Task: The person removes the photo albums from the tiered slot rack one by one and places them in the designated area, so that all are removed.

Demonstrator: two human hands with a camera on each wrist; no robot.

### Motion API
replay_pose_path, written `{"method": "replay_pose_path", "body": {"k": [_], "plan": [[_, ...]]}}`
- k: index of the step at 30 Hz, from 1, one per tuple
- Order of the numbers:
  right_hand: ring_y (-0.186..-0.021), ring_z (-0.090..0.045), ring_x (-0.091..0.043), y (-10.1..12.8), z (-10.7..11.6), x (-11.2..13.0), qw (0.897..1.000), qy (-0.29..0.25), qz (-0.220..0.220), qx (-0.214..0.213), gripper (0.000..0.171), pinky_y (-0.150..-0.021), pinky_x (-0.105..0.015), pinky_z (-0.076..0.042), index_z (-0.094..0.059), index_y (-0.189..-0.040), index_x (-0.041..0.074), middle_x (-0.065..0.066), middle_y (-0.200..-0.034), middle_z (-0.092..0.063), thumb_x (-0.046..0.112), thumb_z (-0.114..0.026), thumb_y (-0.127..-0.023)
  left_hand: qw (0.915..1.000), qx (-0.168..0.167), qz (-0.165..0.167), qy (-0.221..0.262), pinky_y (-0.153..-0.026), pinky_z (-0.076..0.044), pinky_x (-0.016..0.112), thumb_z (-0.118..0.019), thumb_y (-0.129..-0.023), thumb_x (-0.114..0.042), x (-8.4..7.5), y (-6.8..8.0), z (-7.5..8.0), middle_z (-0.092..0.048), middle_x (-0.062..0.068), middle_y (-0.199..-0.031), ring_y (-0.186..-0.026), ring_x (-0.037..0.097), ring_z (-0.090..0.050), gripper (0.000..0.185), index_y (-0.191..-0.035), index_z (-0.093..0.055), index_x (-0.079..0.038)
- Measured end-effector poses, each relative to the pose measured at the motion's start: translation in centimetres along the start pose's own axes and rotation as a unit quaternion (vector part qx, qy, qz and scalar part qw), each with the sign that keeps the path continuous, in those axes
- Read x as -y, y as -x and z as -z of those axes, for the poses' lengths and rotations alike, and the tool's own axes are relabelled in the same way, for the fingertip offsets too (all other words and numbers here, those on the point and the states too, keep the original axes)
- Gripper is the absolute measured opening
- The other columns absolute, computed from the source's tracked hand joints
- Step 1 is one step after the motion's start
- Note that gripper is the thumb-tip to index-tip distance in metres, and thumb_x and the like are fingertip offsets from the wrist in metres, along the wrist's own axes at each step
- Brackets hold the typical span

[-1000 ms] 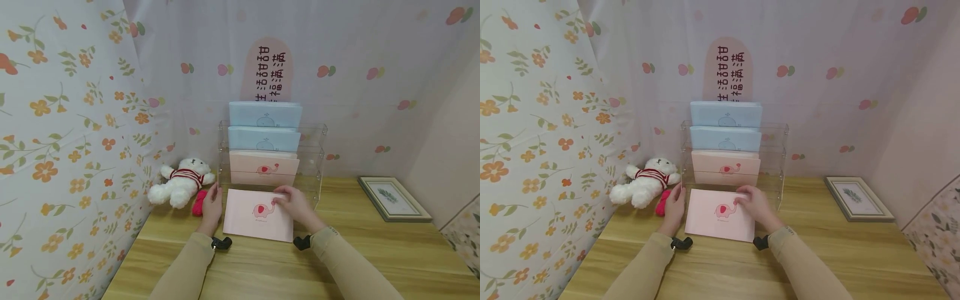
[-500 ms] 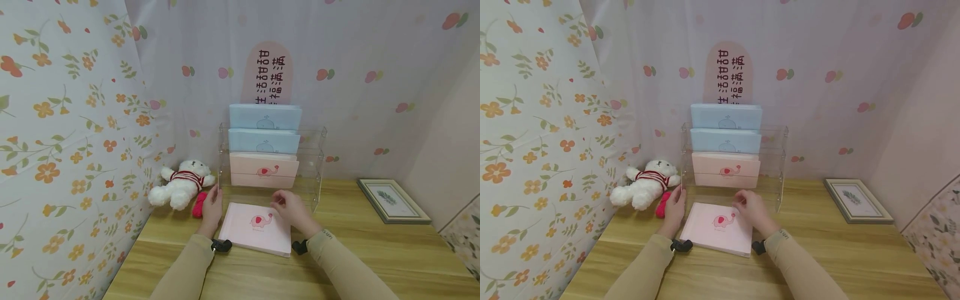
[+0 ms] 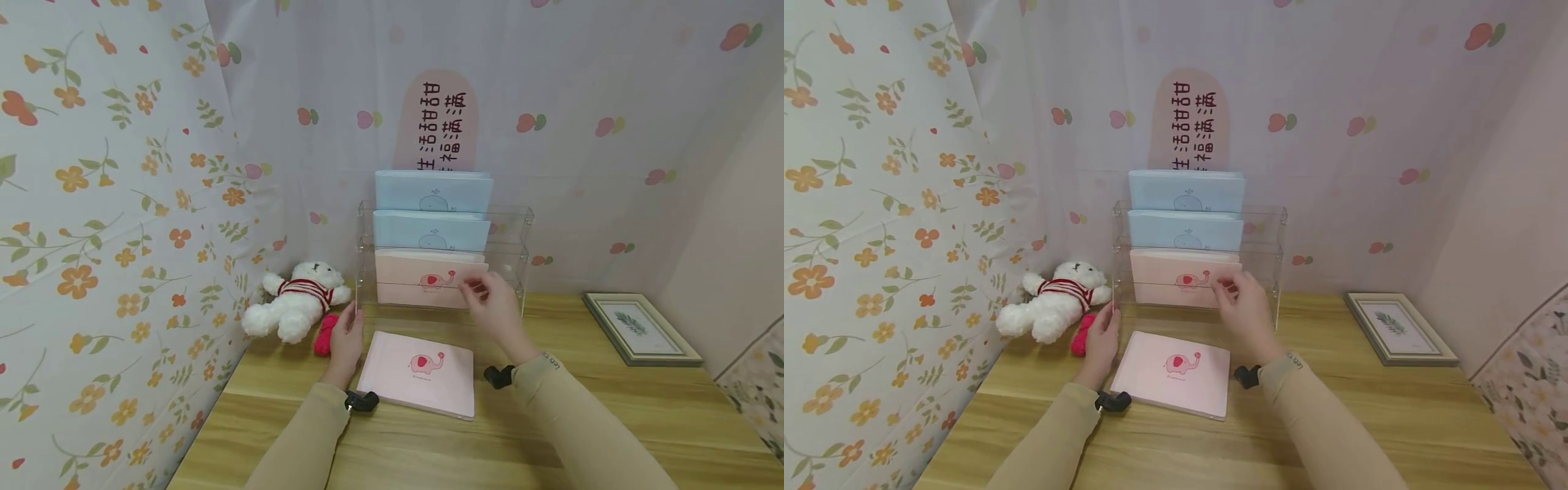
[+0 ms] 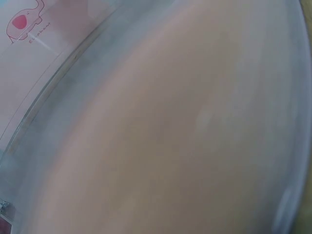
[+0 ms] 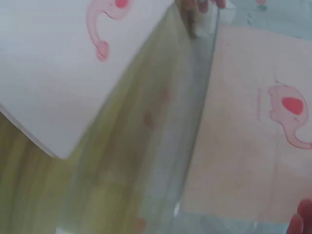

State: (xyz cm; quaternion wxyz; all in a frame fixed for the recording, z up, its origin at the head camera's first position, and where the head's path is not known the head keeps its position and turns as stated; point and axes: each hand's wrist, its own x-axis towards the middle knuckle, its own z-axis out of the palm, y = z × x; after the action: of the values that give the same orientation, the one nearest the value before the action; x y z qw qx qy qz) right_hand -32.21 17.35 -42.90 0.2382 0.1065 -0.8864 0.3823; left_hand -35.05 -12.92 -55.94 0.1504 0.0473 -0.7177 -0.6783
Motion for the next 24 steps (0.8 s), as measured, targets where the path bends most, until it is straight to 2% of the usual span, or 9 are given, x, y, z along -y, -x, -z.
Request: {"method": "replay_pose_path", "body": {"k": [4,7,11,15,19,24], "plan": [[-0.116,-0.065,-0.044,-1.1,1.3,0.3,0.999,0.018,-0.016,-0.036,0.038,-0.098,-0.057,-0.060,-0.067,-0.131,-0.004,-0.026,-0.128,-0.063,0.025,-0.074,-0.107,1.0000,-0.001,0.002,-0.006,-0.129,-0.044,0.058,-0.062,-0.113,-0.026,0.0,0.0,-0.1,-0.061,0.020,-0.161,-0.152,0.042,-0.056,0.047,-0.157,-0.060,-0.007],[-0.124,-0.060,-0.045,-1.6,1.8,0.2,0.998,0.031,-0.038,-0.038,0.051,-0.105,-0.060,-0.056,-0.058,-0.141,-0.004,-0.027,-0.140,-0.057,0.031,-0.074,-0.107,0.9999,-0.001,0.005,-0.012,-0.128,-0.045,0.058,-0.062,-0.113,-0.028,-0.1,-0.1,-0.1,-0.062,0.019,-0.161,-0.152,0.042,-0.056,0.048,-0.157,-0.060,-0.008],[-0.133,-0.056,-0.045,-2.1,2.1,0.0,0.997,0.039,-0.069,-0.008,0.066,-0.112,-0.063,-0.053,-0.048,-0.153,-0.002,-0.027,-0.150,-0.053,0.040,-0.072,-0.107,0.9999,0.000,0.005,-0.014,-0.128,-0.045,0.058,-0.062,-0.114,-0.029,-0.1,0.0,0.0,-0.061,0.019,-0.161,-0.152,0.042,-0.057,0.048,-0.157,-0.060,-0.009],[-0.141,-0.056,-0.046,-2.7,2.1,-0.1,0.994,0.025,-0.097,0.036,0.079,-0.116,-0.065,-0.053,-0.040,-0.161,-0.001,-0.027,-0.155,-0.053,0.046,-0.072,-0.106,1.0000,0.000,0.003,-0.009,-0.129,-0.045,0.057,-0.062,-0.114,-0.026,-0.1,0.0,0.0,-0.061,0.020,-0.161,-0.152,0.041,-0.056,0.047,-0.157,-0.060,-0.007],[-0.143,-0.055,-0.047,-3.7,1.9,0.1,0.993,-0.003,-0.106,0.060,0.080,-0.120,-0.066,-0.051,-0.039,-0.164,0.002,-0.027,-0.158,-0.053,0.044,-0.074,-0.105,1.0000,0.000,0.004,-0.003,-0.129,-0.044,0.057,-0.062,-0.113,-0.026,0.0,0.0,-0.1,-0.061,0.020,-0.161,-0.153,0.041,-0.056,0.048,-0.157,-0.060,-0.007],[-0.149,-0.053,-0.045,-4.9,1.3,0.7,0.992,0.002,-0.087,0.089,0.065,-0.127,-0.066,-0.043,-0.053,-0.154,0.005,-0.022,-0.159,-0.058,0.041,-0.076,-0.104,1.0000,-0.001,0.003,-0.004,-0.129,-0.045,0.058,-0.062,-0.113,-0.025,-0.1,-0.1,-0.1,-0.062,0.019,-0.160,-0.152,0.041,-0.056,0.047,-0.157,-0.060,-0.007]]}}
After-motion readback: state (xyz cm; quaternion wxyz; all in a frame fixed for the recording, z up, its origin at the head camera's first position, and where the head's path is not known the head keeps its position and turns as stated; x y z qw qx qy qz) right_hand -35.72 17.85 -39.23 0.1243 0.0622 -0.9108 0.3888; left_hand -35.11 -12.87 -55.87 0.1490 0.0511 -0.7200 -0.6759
